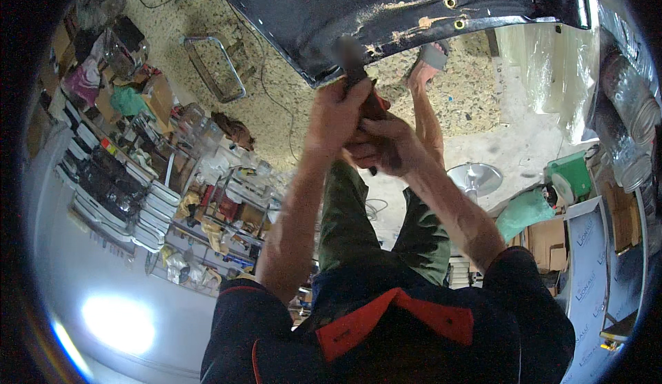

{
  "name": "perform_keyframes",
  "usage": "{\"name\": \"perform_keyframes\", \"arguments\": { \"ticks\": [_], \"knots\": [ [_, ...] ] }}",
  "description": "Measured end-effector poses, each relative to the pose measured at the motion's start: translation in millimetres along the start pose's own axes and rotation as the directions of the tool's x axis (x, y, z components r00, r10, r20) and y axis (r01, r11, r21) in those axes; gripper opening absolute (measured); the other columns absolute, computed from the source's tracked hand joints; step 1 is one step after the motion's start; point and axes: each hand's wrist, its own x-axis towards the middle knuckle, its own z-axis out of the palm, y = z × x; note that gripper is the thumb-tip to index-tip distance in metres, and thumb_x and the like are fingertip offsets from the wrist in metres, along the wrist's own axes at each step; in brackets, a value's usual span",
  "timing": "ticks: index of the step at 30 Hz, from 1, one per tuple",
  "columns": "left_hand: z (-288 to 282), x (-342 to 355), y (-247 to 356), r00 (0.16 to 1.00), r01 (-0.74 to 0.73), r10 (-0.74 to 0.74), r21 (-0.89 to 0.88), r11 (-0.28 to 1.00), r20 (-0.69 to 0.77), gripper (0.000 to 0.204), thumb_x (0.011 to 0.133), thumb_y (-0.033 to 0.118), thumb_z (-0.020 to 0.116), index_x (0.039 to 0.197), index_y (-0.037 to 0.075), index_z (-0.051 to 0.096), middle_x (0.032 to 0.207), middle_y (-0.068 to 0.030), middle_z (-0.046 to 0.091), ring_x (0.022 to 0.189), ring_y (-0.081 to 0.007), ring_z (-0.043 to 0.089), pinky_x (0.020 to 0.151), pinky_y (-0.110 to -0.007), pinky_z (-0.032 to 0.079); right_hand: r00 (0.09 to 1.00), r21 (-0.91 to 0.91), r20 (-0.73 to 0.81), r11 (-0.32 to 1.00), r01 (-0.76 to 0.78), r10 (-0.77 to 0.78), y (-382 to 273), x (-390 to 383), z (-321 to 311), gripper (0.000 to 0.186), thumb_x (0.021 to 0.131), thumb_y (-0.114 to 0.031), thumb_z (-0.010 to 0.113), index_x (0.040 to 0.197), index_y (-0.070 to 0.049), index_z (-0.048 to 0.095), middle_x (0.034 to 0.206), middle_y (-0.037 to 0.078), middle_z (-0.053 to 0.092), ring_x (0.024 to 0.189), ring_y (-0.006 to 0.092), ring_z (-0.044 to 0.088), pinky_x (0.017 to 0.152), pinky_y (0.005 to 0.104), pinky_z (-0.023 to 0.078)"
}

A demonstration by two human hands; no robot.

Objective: The person works on a large curved metal appliance part, using a screwdriver to remove fasteners, then a red power drill to remove screws, and pliers to remove metal clips. The person flips the part over and continues removing fasteners and clips from the underside.

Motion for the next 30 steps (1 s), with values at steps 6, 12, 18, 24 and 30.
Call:
{"name": "perform_keyframes", "arguments": {
  "ticks": [6,12,18,24,30],
  "knots": [
    [-39.2,7.8,49.3,0.927,0.308,-0.259,-0.159,0.938,0.27,0.031,0.097,0.035,0.073,0.098,0.004,0.074,0.078,-0.0031,0.071,0.051,-0.008,0.059,0.037,-0.022,0.041,0.945,-0.007,-0.274,0.983,0.183,-0.178,5.7,3.0,98.6,0.017,0.105,-0.019,0.058,0.111,-0.003,0.056,0.089,0.004,0.056,0.071,0.0135,0.052,0.061,0.0306,0.044],
    [-72.6,17.2,65.2,0.828,0.404,-0.377,0.026,0.915,0.415,0.04,0.1,0.048,0.064,0.095,0.009,0.073,0.069,0.0015,0.066,0.047,-0.0079,0.054,0.039,-0.026,0.04,0.877,-0.063,-0.32,0.932,0.357,-0.358,47.7,44.4,106.1,0.008,0.101,-0.01,0.057,0.104,-0.004,0.058,0.086,0.007,0.06,0.062,0.0135,0.053,0.053,0.0289,0.043],
    [-116.8,45.8,70.8,0.766,0.414,-0.513,0.313,0.855,0.387,0.04,0.099,0.045,0.069,0.104,0.006,0.075,0.088,-0.0022,0.073,0.075,-0.0123,0.068,0.067,-0.029,0.055,0.501,-0.357,-0.511,0.702,0.616,-0.699,101.6,140.4,98.8,0.01,0.101,-0.007,0.055,0.109,-0.003,0.058,0.093,0.008,0.064,0.064,0.0148,0.06,0.051,0.0289,0.049],
    [-144.4,67.0,28.2,0.887,0.188,-0.322,0.378,0.907,0.332,0.026,0.099,0.03,0.074,0.108,0.006,0.077,0.091,0.0035,0.072,0.077,-0.0062,0.061,0.073,-0.025,0.05,-0.1,-0.904,-0.138,0.084,0.419,-0.985,125.5,214.6,42.6,0.028,0.099,-0.002,0.059,0.126,0.002,0.056,0.095,0.02,0.067,0.089,0.0306,0.07,0.079,0.0399,0.054],
    [-138.6,62.9,29.4,0.924,0.132,-0.232,0.314,0.94,0.304,0.031,0.096,0.03,0.076,0.109,0.002,0.074,0.096,-0.0047,0.075,0.087,-0.0143,0.069,0.079,-0.033,0.054,0.447,-0.393,-0.329,0.551,0.737,-0.832,127.3,153.9,43.3,0.022,0.102,-0.002,0.059,0.123,-0.003,0.056,0.088,0.0,0.057,0.068,0.0117,0.054,0.061,0.0279,0.047]
  ]
}}
